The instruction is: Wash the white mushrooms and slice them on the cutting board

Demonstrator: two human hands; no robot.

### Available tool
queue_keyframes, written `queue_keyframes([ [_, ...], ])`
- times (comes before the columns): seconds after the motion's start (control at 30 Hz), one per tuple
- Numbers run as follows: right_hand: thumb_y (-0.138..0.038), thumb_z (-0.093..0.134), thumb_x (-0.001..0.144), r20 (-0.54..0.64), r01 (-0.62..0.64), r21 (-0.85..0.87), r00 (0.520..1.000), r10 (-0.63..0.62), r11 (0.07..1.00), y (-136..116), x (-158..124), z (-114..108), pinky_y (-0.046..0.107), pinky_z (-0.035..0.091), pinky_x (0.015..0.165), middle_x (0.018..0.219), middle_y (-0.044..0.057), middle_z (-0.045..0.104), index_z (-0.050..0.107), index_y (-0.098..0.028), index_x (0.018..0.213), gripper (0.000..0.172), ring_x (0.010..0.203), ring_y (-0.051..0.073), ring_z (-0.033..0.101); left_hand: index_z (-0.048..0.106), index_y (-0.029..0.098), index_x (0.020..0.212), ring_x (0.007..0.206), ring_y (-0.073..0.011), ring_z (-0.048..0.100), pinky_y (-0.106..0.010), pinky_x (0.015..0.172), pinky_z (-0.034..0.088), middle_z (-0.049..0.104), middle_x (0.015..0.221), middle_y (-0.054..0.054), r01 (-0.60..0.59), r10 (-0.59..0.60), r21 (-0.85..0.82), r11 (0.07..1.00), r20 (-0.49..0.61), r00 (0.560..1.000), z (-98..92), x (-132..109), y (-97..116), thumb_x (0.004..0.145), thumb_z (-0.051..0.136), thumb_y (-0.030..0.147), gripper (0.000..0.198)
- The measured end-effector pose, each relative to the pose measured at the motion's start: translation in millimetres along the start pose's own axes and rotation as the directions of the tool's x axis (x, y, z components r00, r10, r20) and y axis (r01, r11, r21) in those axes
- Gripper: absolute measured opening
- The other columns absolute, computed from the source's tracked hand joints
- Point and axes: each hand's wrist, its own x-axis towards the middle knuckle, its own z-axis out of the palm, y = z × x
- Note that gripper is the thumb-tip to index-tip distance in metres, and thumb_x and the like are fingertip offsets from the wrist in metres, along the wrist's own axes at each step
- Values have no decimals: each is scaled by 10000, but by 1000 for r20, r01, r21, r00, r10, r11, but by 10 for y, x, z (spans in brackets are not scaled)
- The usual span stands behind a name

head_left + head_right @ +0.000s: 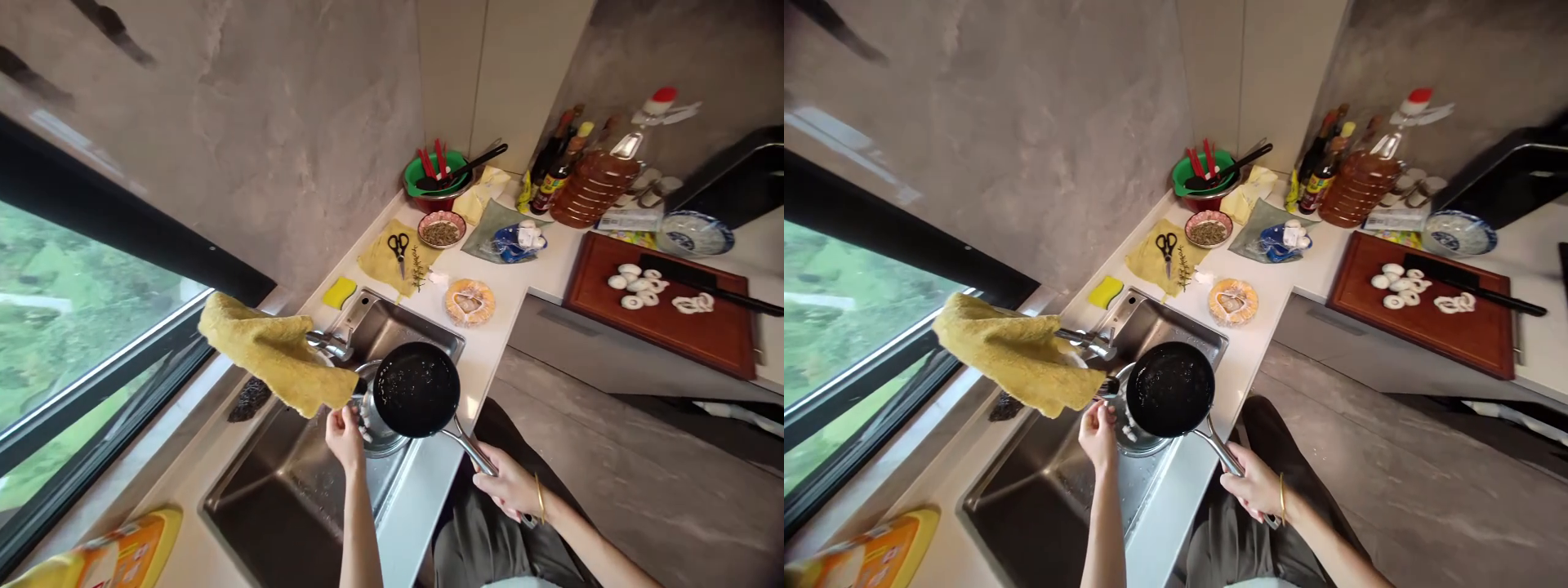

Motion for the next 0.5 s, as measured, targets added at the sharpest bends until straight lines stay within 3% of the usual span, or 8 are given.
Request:
queue_keyframes([
  [0.13, -405, 537, 797, -64, 34, 95, 998, -28, 995, 131, -510, -138, 126, 256, 228, 436, -158, 359, 326, -236, 844, 275, 231, 25, 278, 618, 202, 949, 652, -185, 610, -298, 593, 501, 643, 750, -38, 1, 21, -124, 992, 170, 985, 128, -773, 215, 795, 492, 519, 373],
  [0.3, -492, 569, 777, -208, 125, 204, 975, -82, 971, 514, -1319, -428, 124, 272, 242, 431, -158, 365, 334, -236, 854, 356, 239, 25, 296, 603, 233, 1066, 734, -197, 612, -324, 682, 505, 660, 919, -69, -174, 203, -111, 979, 377, 903, 434, -1445, 853, 841, 432, 512, 398],
  [0.4, -483, 576, 771, -312, 214, 263, 941, -127, 941, 823, -1934, -644, 124, 272, 241, 421, -159, 372, 332, -236, 856, 358, 240, 28, 295, 605, 271, 1108, 865, -233, 617, -351, 719, 507, 647, 1053, -73, -327, 338, -119, 938, 537, 773, 736, -1843, 1242, 835, 431, 517, 407],
  [0.5, -431, 581, 766, -403, 273, 299, 905, -138, 914, 1196, -2627, -909, 125, 269, 238, 412, -157, 385, 330, -236, 835, 325, 239, 33, 296, 629, 317, 1086, 983, -258, 594, -378, 773, 504, 630, 1119, -54, -465, 460, -181, 867, 652, 603, 1168, -2500, 1543, 807, 470, 528, 385],
])
